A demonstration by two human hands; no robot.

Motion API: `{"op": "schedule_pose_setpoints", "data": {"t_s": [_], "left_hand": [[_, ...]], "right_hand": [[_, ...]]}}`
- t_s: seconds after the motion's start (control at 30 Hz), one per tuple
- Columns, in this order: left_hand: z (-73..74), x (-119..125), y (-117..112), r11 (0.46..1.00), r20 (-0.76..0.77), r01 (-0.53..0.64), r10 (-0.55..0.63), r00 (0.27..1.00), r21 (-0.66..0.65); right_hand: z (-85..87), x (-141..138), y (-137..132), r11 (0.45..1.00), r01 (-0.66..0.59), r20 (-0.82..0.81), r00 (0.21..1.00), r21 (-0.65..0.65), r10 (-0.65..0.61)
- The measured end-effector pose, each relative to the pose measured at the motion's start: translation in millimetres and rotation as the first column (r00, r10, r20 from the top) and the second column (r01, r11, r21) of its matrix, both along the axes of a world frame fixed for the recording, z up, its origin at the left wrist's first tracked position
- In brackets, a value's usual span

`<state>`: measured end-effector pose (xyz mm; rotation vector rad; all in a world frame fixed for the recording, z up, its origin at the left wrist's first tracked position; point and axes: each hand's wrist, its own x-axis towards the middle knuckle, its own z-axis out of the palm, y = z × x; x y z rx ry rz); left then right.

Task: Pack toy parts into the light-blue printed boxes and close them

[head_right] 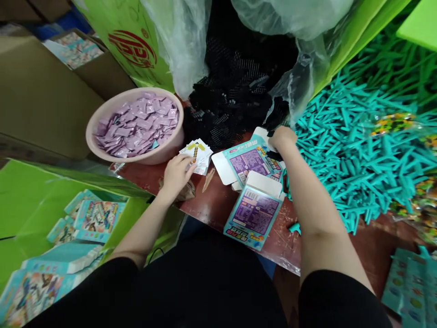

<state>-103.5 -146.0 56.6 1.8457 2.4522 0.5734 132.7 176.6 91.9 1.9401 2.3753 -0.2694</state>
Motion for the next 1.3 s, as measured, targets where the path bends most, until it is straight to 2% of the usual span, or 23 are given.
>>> {"op": "schedule_pose_setpoints", "data": {"t_s": [0.07, 0.13, 0.23, 0.33, 0.43, 0.5, 0.57, 0.63, 0.7, 0.77, 0.8, 0.87, 0.93, 1.0, 1.03, 1.07, 1.1, 1.17, 1.2, 1.23, 1.3], "left_hand": [[1.0, 5.2, 24.7, 0.999, -0.053, 0.046, -0.048, 0.997, -0.024], [-2.1, 8.8, 37.5, 0.992, -0.080, 0.076, -0.084, 0.993, -0.102], [-3.3, 6.0, 36.3, 0.987, -0.047, 0.068, -0.075, 0.996, -0.143], [9.5, -2.4, 27.4, 0.995, 0.106, 0.078, -0.071, 0.992, -0.056], [33.4, 5.9, 31.2, 0.977, 0.339, 0.053, -0.123, 0.933, 0.209], [47.6, 30.3, 46.7, 0.938, 0.508, 0.031, -0.214, 0.834, 0.344], [54.5, 66.4, 71.7, 0.914, 0.604, 0.086, -0.330, 0.725, 0.396], [52.0, 104.0, 99.2, 0.896, 0.607, 0.202, -0.419, 0.675, 0.395], [41.9, 133.6, 118.8, 0.866, 0.567, 0.401, -0.498, 0.656, 0.298], [28.2, 151.2, 122.6, 0.768, 0.500, 0.625, -0.599, 0.625, 0.139], [21.2, 156.1, 118.1, 0.714, 0.445, 0.696, -0.648, 0.618, 0.075], [8.9, 161.1, 99.4, 0.663, 0.293, 0.748, -0.721, 0.628, 0.028], [0.1, 163.9, 74.6, 0.658, 0.132, 0.751, -0.751, 0.647, 0.064], [-5.0, 167.6, 52.2, 0.646, 0.024, 0.755, -0.761, 0.648, 0.111], [-6.5, 169.9, 43.9, 0.644, -0.011, 0.753, -0.759, 0.651, 0.132], [-7.4, 171.6, 38.3, 0.647, -0.035, 0.748, -0.752, 0.658, 0.150], [-7.9, 171.7, 35.6, 0.646, -0.053, 0.745, -0.749, 0.661, 0.167], [-6.3, 161.9, 39.3, 0.623, -0.074, 0.756, -0.760, 0.645, 0.201], [-3.1, 149.3, 44.7, 0.617, -0.080, 0.757, -0.762, 0.643, 0.216], [2.3, 130.4, 51.5, 0.644, -0.078, 0.728, -0.734, 0.674, 0.233], [20.6, 74.3, 66.6, 0.810, -0.044, 0.533, -0.540, 0.840, 0.244]], "right_hand": [[15.5, 12.4, 0.0, 0.995, -0.102, -0.096, 0.990, 0.014, 0.103], [37.5, 34.0, -8.4, 0.986, -0.145, -0.237, 0.958, 0.080, 0.160], [69.7, 77.3, -33.3, 0.989, -0.078, -0.496, 0.859, 0.123, 0.129], [82.2, 126.4, -58.8, 0.999, -0.023, -0.688, 0.724, 0.046, 0.048], [68.8, 170.2, -71.9, 0.996, 0.084, -0.823, 0.567, 0.037, -0.017], [52.3, 188.9, -72.6, 0.974, 0.210, -0.907, 0.421, 0.081, -0.016], [36.3, 195.9, -70.6, 0.943, 0.315, -0.965, 0.263, 0.109, 0.023], [23.7, 192.9, -70.6, 0.926, 0.361, -0.988, 0.141, 0.108, 0.060], [13.8, 184.1, -76.2, 0.927, 0.363, -0.994, 0.069, 0.100, 0.080], [3.6, 173.5, -87.7, 0.933, 0.351, -0.997, 0.020, 0.082, 0.080], [-2.4, 168.0, -95.2, 0.937, 0.341, -0.997, 0.002, 0.069, 0.073], [-15.5, 157.2, -112.9, 0.952, 0.306, -0.999, -0.014, 0.032, 0.038], [-27.3, 147.5, -132.9, 0.977, 0.211, -0.999, 0.038, -0.020, -0.029], [-34.3, 141.3, -153.3, 0.998, 0.042, -0.978, 0.201, -0.043, -0.050], [-35.6, 140.1, -162.5, 0.998, -0.063, -0.955, 0.297, -0.030, -0.009], [-35.8, 140.2, -170.4, 0.983, -0.181, -0.924, 0.377, -0.003, 0.066], [-35.5, 141.5, -176.6, 0.952, -0.305, -0.892, 0.422, 0.030, 0.164], [-35.3, 145.1, -184.0, 0.859, -0.504, -0.843, 0.419, 0.091, 0.336], [-36.0, 146.5, -185.9, 0.828, -0.550, -0.828, 0.411, 0.108, 0.381], [-37.3, 146.9, -187.5, 0.826, -0.550, -0.817, 0.417, 0.122, 0.398], [-40.6, 144.7, -191.5, 0.874, -0.460, -0.802, 0.459, 0.155, 0.383]]}}
